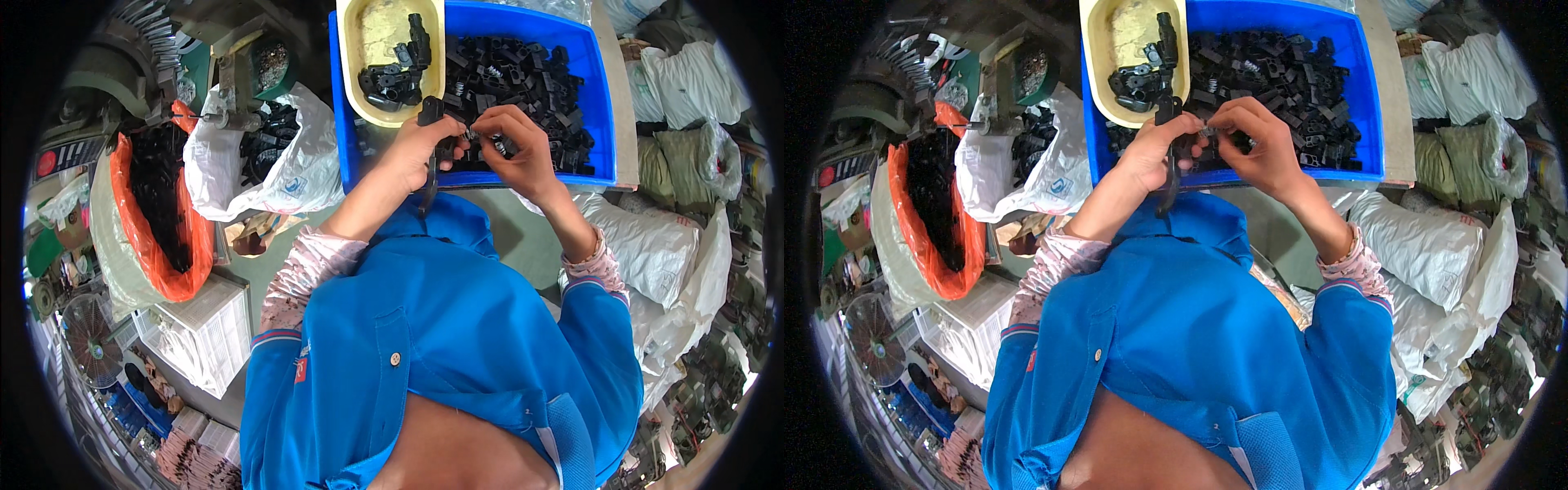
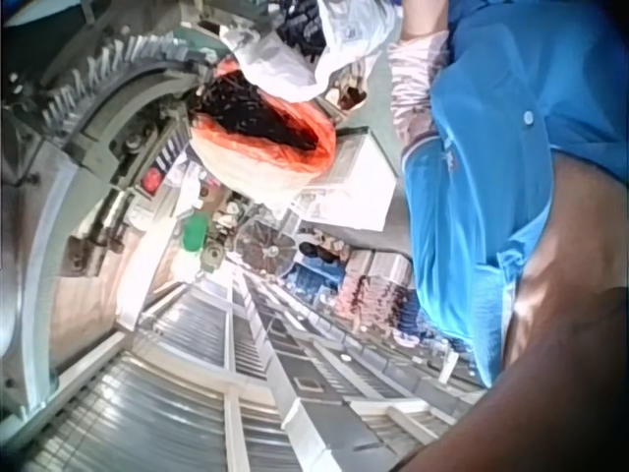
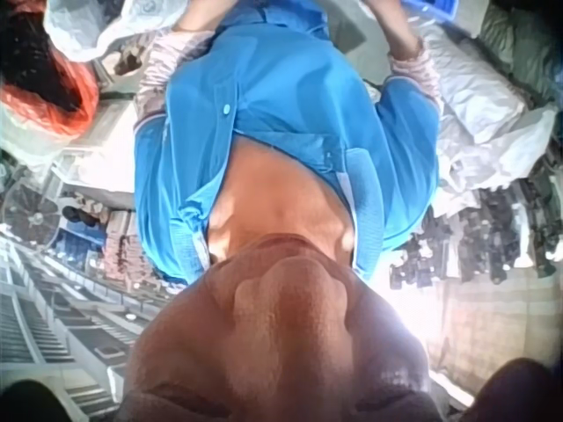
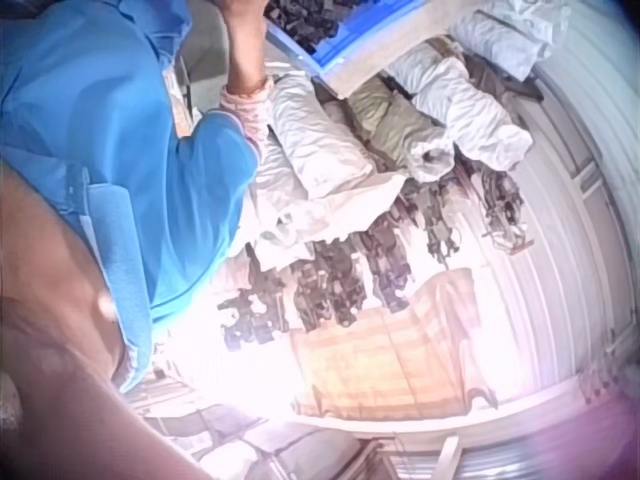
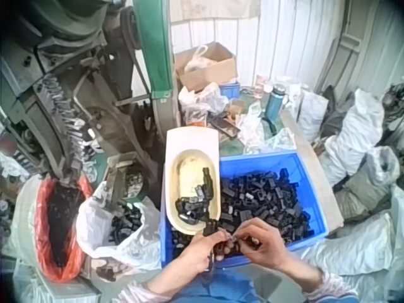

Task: The person repeatedly picks small black plastic components from a blue bin, joins them with a metal spring, and places the assembled units into a white sack. The cycle of picking, joining, and depositing continues throughout the clip.

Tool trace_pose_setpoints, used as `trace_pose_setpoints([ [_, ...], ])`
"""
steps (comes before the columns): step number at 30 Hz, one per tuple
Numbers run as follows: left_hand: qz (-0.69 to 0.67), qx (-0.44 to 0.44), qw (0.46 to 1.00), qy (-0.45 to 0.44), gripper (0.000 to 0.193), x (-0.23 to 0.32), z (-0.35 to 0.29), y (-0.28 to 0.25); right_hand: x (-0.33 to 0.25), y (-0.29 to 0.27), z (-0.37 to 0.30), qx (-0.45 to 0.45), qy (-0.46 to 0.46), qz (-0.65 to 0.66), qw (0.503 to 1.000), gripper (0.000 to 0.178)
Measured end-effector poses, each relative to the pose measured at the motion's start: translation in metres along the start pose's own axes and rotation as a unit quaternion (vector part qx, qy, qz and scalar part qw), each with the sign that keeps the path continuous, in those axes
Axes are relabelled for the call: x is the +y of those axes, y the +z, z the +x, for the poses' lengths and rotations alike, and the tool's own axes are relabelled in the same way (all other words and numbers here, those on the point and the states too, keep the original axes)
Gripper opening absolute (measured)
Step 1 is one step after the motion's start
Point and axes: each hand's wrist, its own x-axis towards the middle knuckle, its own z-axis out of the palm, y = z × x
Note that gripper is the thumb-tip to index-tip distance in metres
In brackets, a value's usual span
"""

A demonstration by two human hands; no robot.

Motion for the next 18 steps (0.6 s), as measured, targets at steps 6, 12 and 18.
trace_pose_setpoints([
  [6,0.041,-0.010,0.993,0.107,0.020,-0.003,-0.003,0.003,0.010,-0.004,0.005,-0.015,-0.056,-0.035,0.998,0.034],
  [12,0.202,0.021,0.941,0.269,0.025,-0.002,-0.011,0.003,0.014,-0.026,0.011,-0.074,0.372,0.396,0.836,0.033],
  [18,0.281,0.034,0.903,0.323,0.017,-0.006,-0.014,0.008,0.014,-0.010,0.006,-0.055,0.400,0.393,0.826,0.019],
])
